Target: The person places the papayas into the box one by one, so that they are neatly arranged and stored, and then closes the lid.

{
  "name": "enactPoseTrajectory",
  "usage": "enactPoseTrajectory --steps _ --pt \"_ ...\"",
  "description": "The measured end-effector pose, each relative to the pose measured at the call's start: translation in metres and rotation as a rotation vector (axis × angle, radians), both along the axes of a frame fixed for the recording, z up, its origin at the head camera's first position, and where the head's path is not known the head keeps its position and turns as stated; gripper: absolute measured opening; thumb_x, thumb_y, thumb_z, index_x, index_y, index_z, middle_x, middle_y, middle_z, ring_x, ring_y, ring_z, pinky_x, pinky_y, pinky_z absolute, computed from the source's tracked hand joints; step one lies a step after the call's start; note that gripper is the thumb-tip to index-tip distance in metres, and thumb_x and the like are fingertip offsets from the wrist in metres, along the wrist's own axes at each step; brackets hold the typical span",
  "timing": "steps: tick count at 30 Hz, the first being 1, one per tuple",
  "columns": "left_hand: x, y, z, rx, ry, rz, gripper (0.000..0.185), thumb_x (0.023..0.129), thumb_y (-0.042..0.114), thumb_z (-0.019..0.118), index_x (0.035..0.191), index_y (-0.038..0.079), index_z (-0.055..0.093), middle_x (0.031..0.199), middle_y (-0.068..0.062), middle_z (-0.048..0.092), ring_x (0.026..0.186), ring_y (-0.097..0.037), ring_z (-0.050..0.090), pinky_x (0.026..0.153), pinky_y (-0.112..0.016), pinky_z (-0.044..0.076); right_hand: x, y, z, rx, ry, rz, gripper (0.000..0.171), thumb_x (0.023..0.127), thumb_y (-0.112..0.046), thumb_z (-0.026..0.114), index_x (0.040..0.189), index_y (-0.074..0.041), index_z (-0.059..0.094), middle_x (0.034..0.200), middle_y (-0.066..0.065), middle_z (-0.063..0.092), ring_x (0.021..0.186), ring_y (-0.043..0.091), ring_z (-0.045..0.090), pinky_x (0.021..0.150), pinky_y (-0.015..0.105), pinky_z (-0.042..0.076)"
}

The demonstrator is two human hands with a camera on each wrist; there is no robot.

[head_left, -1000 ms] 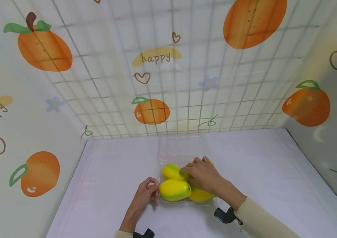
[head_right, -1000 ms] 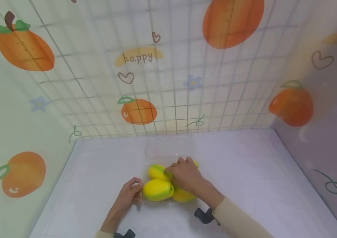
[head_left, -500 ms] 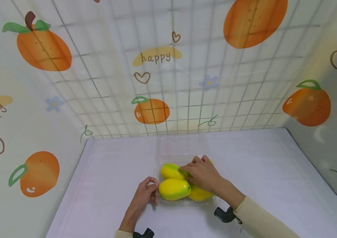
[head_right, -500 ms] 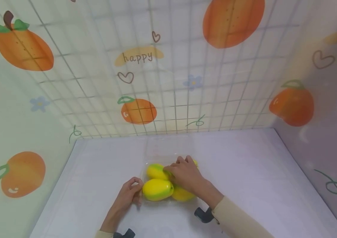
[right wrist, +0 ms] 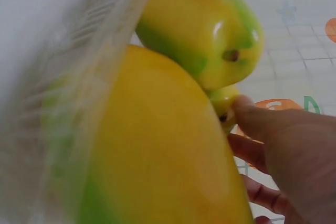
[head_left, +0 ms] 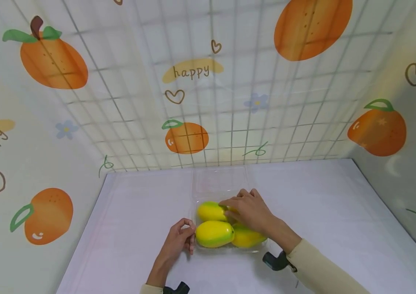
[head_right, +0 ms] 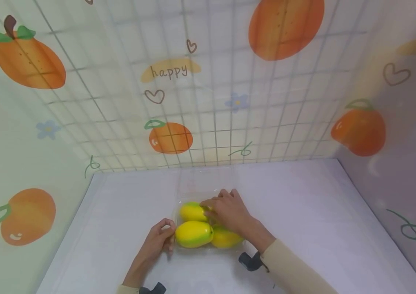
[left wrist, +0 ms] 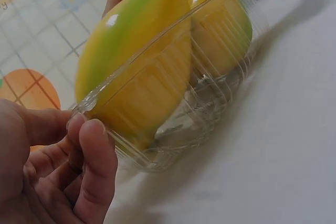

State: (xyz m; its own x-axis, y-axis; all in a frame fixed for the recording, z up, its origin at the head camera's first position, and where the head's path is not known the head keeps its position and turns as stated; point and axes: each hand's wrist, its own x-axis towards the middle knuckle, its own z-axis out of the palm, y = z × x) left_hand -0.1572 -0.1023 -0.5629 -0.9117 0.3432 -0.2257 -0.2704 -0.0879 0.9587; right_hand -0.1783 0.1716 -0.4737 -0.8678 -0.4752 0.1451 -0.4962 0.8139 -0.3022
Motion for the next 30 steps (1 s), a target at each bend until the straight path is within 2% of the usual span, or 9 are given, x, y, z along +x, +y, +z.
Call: enactPoseTrajectory --steps 4,9,15,22,26,30 --pt "0.001 0.001 0.001 0.002 0.006 -0.002 0.016 0.102 0.013 0.058 0.107 -0.001 0.051 0.068 -0.004 0.055 0.05 -0.015 0.049 0.048 -0.027 0.052 -0.004 -0.003 -0.003 -0.009 0.012 -0.017 0.032 0.096 -0.038 0.069 0.126 -0.025 0.072 0.111 -0.007 0.074 0.09 0.015 0.049 0.072 0.037 0.027" --pt "0.001 0.001 0.001 0.004 0.006 -0.005 0.017 0.103 0.013 0.057 0.108 -0.002 0.05 0.068 -0.005 0.054 0.05 -0.016 0.049 0.048 -0.027 0.053 -0.009 -0.009 -0.009 0.044 0.05 -0.055 0.031 0.099 -0.041 0.063 0.125 -0.025 0.071 0.107 -0.005 0.074 0.09 0.018 0.052 0.073 0.039 0.027" --pt "0.001 0.0 0.002 -0.007 0.013 -0.003 0.016 0.102 0.015 0.059 0.106 0.001 0.051 0.068 -0.006 0.054 0.05 -0.016 0.049 0.049 -0.028 0.053 -0.013 -0.016 -0.005 0.08 0.101 -0.071 0.029 0.101 -0.039 0.061 0.121 -0.022 0.073 0.106 -0.004 0.075 0.091 0.022 0.055 0.078 0.045 0.031" --pt "0.001 0.0 0.001 -0.004 0.01 -0.003 0.014 0.102 0.014 0.059 0.105 0.003 0.051 0.067 -0.005 0.054 0.05 -0.016 0.048 0.049 -0.027 0.053 -0.018 -0.018 -0.002 0.076 0.071 -0.066 0.027 0.105 -0.034 0.056 0.121 -0.021 0.073 0.108 -0.003 0.074 0.089 0.023 0.058 0.075 0.044 0.033" --pt "0.001 0.001 0.0 0.0 0.008 -0.004 0.014 0.102 0.015 0.059 0.105 0.003 0.051 0.067 -0.005 0.054 0.051 -0.016 0.049 0.049 -0.027 0.052 -0.018 -0.018 -0.002 0.058 0.028 -0.083 0.031 0.107 -0.034 0.051 0.127 -0.019 0.069 0.118 0.0 0.071 0.098 0.026 0.059 0.081 0.046 0.038" --pt "0.002 0.001 -0.001 0.003 0.005 -0.005 0.015 0.102 0.015 0.059 0.105 0.004 0.051 0.067 -0.005 0.054 0.051 -0.016 0.049 0.049 -0.027 0.052 -0.007 -0.019 0.003 -0.001 0.006 -0.058 0.041 0.105 -0.042 0.051 0.135 -0.017 0.062 0.132 0.006 0.064 0.117 0.03 0.057 0.096 0.054 0.042"
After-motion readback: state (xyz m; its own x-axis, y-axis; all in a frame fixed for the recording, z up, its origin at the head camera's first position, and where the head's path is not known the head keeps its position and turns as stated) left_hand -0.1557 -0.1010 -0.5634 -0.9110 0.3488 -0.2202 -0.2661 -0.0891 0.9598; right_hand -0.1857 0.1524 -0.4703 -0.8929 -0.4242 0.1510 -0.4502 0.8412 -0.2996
